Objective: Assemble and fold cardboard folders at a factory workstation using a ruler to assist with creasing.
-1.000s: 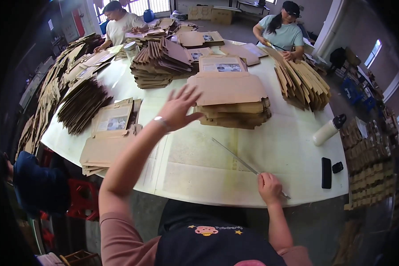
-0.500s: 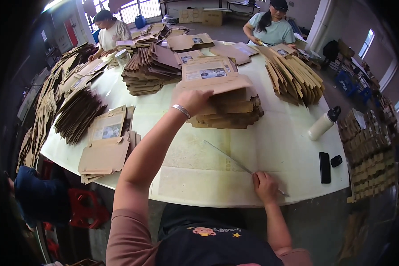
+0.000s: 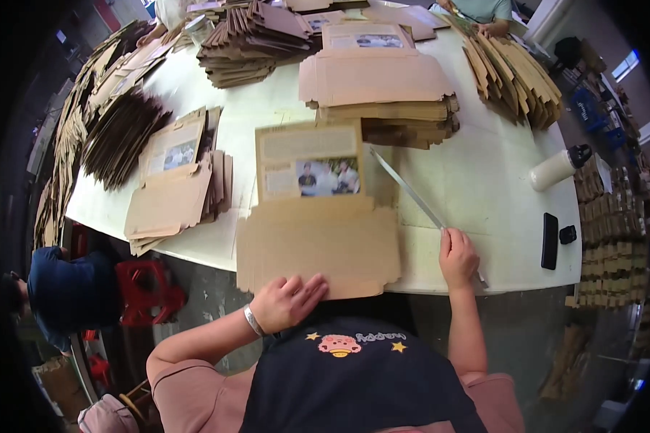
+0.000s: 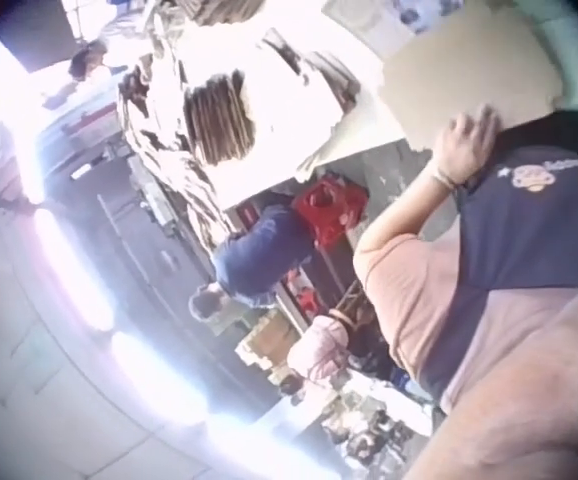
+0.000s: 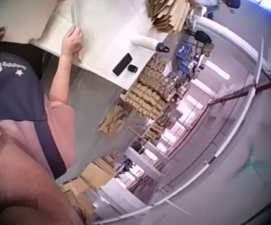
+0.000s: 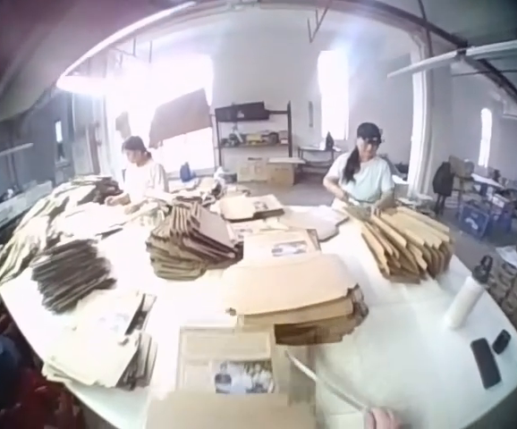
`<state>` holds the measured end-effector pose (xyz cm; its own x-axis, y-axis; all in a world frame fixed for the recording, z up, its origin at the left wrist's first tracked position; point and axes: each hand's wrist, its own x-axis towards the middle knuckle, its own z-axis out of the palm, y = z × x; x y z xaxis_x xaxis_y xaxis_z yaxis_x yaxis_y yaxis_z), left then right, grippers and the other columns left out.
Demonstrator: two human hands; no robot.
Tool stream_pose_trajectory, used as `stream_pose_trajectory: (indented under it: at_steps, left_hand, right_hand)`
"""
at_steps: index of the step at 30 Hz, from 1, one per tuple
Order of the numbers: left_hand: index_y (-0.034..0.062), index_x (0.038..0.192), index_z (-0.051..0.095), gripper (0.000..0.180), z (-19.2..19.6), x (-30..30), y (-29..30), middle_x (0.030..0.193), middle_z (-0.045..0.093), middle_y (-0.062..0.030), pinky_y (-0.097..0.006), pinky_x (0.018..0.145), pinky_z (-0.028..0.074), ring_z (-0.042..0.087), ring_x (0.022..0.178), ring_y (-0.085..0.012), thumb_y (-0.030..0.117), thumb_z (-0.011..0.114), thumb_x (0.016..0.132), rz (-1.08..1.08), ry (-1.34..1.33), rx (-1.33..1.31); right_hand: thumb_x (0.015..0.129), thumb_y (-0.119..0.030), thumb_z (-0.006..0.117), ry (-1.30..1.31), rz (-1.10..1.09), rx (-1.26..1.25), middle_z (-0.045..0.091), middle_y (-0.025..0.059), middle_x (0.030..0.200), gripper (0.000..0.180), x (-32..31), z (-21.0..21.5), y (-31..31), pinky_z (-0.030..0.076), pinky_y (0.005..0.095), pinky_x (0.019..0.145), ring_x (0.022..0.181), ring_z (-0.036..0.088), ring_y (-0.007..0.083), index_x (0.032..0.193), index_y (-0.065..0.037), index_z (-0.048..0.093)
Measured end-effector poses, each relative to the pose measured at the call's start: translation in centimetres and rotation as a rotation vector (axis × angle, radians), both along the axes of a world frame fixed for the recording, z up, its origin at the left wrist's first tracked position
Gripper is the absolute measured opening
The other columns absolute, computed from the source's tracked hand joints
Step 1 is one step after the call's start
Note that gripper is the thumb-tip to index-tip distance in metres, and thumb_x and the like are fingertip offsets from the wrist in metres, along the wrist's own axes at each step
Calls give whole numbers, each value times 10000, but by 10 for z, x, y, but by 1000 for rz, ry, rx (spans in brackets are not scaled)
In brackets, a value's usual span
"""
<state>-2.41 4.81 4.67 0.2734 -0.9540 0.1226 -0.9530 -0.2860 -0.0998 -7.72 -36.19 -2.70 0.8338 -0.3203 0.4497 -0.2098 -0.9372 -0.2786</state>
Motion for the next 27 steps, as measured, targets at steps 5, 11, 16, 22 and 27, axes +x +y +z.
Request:
stream_pose_trajectory:
  at_steps: [5,11,16,22,27]
  left_hand:
    - [98,1421,601,564,-31,4,15,1450,596,-59,-329,839,504,591,997,-191,229,590,873,57,87,10]
    - [115,1306,683,462,-43,75,-4,1506,561,-84,-481,1103,460,573,1284,-323,399,706,942,28,289,-203]
    - [213,1482,562,580,-54,97,-31,1645,400,-93,-571,1248,233,335,1521,-373,538,574,1003,198,249,-163]
    - [374,1532,518,549,-54,111,-46,1666,380,-60,-577,1269,162,283,1550,-378,539,550,1010,249,262,-99]
    - [385,1416,643,444,-62,128,-45,1624,446,-16,-569,1263,208,340,1521,-370,488,633,984,155,340,-169]
  right_hand:
    - [1032,-278,613,45,-11,-31,688,99,880,175,-2,-3,-2,532,484,660,804,671,361,975,-122,669]
    - [1019,-174,657,63,261,183,719,144,936,158,-13,31,-20,540,385,714,819,698,327,1029,-21,697]
    - [964,-137,729,238,263,336,702,114,858,130,-36,79,-50,513,321,685,737,656,223,963,-7,720]
    - [887,-239,810,378,276,108,694,86,762,180,-42,111,-86,485,342,602,636,635,244,854,-66,775]
    - [865,-292,826,513,348,43,682,86,727,220,-12,126,-98,485,351,593,621,632,246,843,-76,785]
